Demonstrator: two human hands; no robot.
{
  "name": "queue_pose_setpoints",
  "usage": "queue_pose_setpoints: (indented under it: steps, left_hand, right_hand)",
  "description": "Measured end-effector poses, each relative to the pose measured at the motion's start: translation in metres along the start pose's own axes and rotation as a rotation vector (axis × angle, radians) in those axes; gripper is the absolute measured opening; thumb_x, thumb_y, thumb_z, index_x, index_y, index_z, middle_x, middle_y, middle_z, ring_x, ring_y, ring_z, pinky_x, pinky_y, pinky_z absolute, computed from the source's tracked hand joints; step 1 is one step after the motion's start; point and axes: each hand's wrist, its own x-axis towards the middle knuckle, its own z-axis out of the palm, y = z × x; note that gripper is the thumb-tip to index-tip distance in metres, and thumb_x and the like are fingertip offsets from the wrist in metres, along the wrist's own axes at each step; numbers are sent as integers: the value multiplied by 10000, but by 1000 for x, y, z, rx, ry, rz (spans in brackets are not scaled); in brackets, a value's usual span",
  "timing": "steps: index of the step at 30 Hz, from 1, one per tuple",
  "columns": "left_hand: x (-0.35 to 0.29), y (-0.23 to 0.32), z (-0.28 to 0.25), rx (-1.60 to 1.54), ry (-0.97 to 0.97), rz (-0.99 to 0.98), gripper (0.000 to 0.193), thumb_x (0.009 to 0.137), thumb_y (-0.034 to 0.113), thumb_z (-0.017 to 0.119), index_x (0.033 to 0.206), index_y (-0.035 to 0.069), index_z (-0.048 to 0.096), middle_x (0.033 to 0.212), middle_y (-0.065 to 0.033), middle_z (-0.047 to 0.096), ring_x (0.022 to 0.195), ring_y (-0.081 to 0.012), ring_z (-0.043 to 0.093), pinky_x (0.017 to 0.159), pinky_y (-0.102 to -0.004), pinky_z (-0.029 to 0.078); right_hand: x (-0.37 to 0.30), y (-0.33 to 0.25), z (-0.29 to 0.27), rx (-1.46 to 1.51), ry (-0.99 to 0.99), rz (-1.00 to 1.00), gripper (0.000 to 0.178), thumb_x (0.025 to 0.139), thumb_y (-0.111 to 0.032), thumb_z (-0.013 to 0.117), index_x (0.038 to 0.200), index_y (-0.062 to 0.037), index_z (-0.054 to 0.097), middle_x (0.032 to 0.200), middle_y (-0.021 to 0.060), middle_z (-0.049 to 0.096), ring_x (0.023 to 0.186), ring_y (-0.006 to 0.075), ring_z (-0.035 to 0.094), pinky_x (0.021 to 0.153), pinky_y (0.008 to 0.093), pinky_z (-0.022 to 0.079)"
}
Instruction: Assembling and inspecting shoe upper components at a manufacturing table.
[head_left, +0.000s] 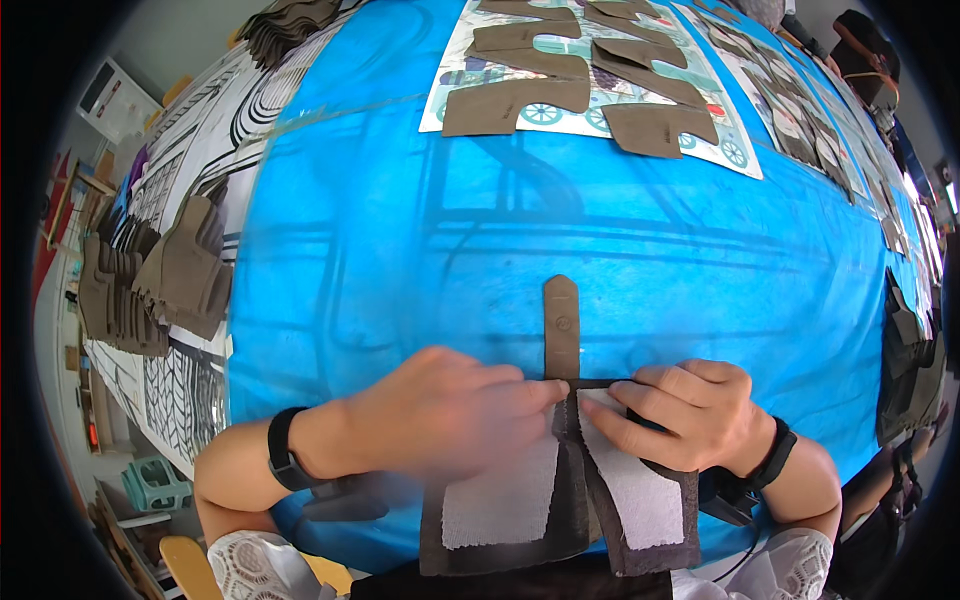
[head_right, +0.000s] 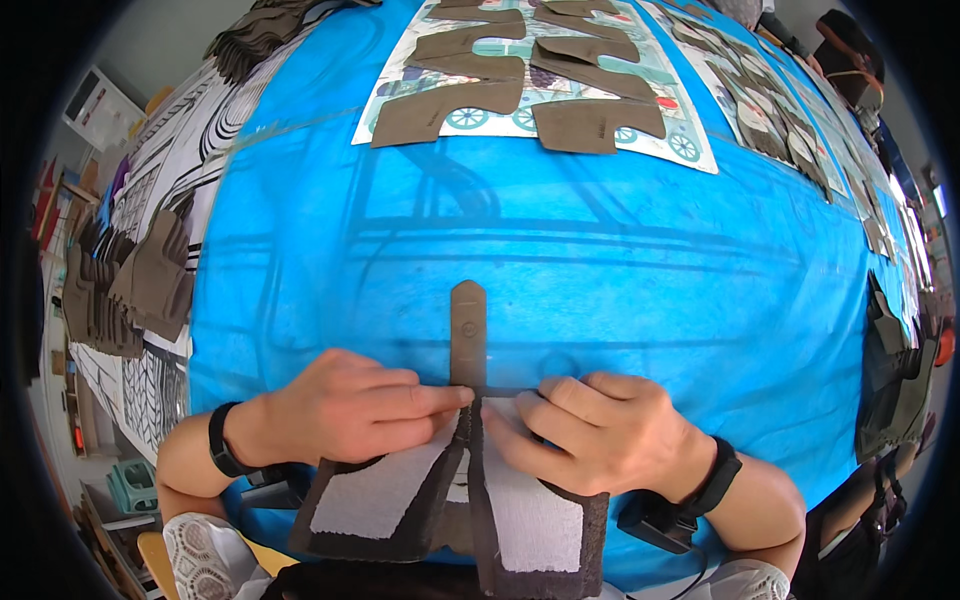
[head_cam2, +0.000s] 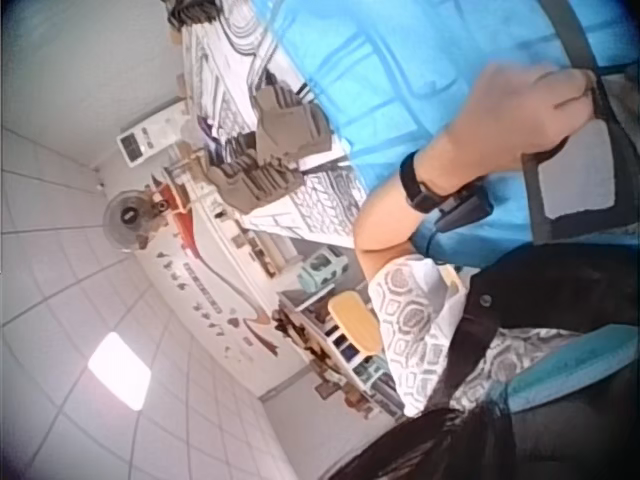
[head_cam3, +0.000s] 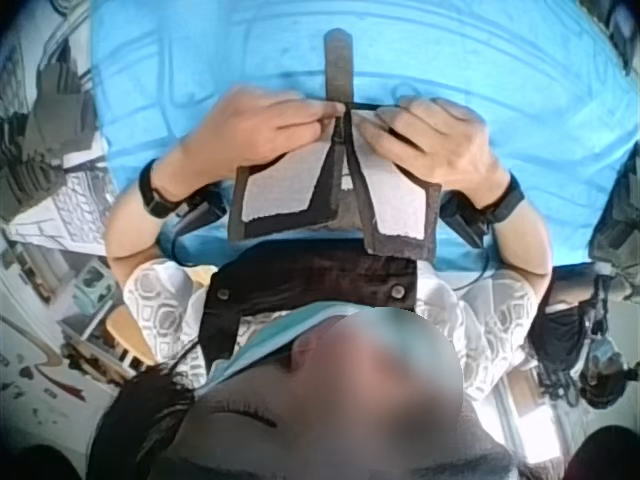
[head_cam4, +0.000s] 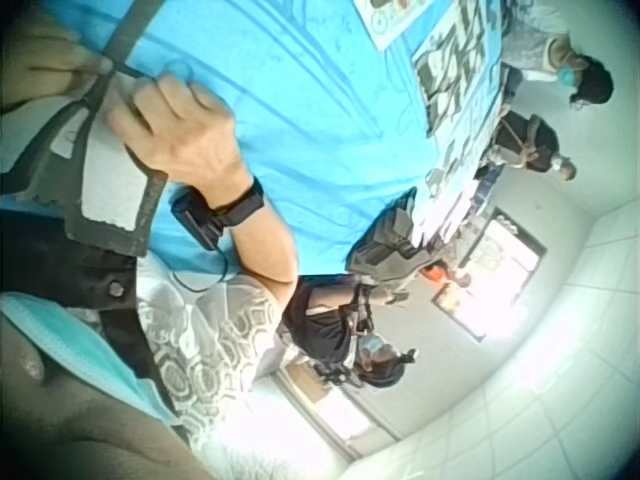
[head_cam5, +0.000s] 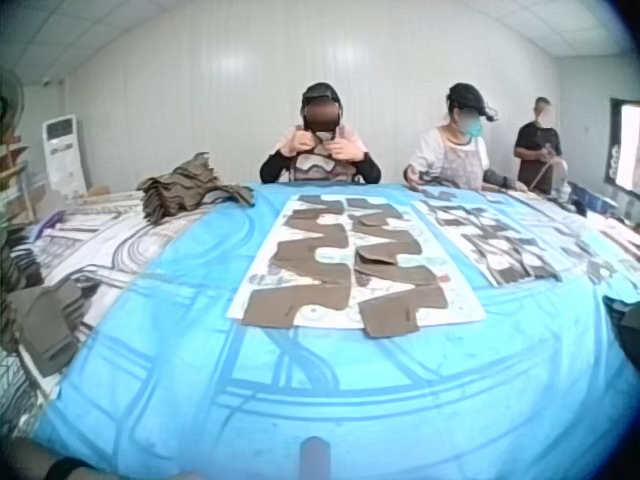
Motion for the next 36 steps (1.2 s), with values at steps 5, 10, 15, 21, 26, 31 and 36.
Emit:
queue_pose_setpoints:
  steps: [5, 10, 15, 21, 26, 31, 36]
  left_hand:
    - [0, -9, 3, -81, 56, 21, 95, 774, 69, 719, 863, 77, 687, 1134, 1, 703, 656, -102, 616, 441, -237, 461]
    - [-1, -10, 3, -74, 50, 36, 107, 757, 60, 713, 855, 89, 682, 1074, 12, 697, 670, -101, 624, 441, -243, 470]
    - [-2, -8, 0, -32, 24, 26, 139, 726, 55, 719, 856, 92, 686, 1032, 30, 673, 644, -82, 594, 415, -236, 440]
    - [-5, -7, 3, 59, 55, 65, 127, 738, 40, 741, 846, 76, 685, 1016, 16, 676, 604, -73, 549, 402, -232, 417]
    - [-8, -7, 6, 17, 70, 37, 123, 761, 42, 744, 871, 67, 695, 1004, -2, 681, 602, -83, 559, 410, -235, 426]
    - [-8, -20, 8, -216, 146, 41, 142, 800, 107, 751, 922, 49, 708, 1028, -26, 692, 716, -140, 659, 493, -267, 502]
    - [-5, -17, 1, -398, 23, -41, 301, 910, 323, 681, 1036, 53, 728, 1094, -67, 710, 818, -210, 697, 647, -310, 557]
  right_hand:
    - [7, 0, 0, -9, 25, -26, 204, 714, -166, 707, 906, -225, 740, 879, -73, 662, 887, 109, 645, 623, 215, 430]
    - [8, 3, 7, 176, 34, -85, 229, 770, -146, 643, 986, -141, 720, 1054, 21, 685, 988, 159, 636, 773, 277, 498]
    - [8, 4, 4, 274, -52, -66, 155, 783, -119, 695, 932, -113, 736, 1058, 51, 714, 1033, 185, 667, 772, 297, 533]
    - [4, 4, 7, 280, -41, -61, 214, 777, -130, 634, 975, -100, 709, 1090, 72, 689, 998, 166, 636, 794, 299, 505]
    - [3, 6, 9, 285, -38, -60, 236, 764, -137, 640, 985, -94, 709, 1104, 75, 691, 965, 174, 643, 747, 300, 510]
    - [7, 17, 11, 426, -83, -47, 267, 753, -165, 639, 997, -81, 708, 1103, 69, 695, 988, 200, 655, 736, 314, 520]
    - [5, 23, 11, 559, -126, 5, 301, 793, -228, 608, 1019, -63, 718, 1073, 77, 698, 1048, 248, 654, 795, 346, 528]
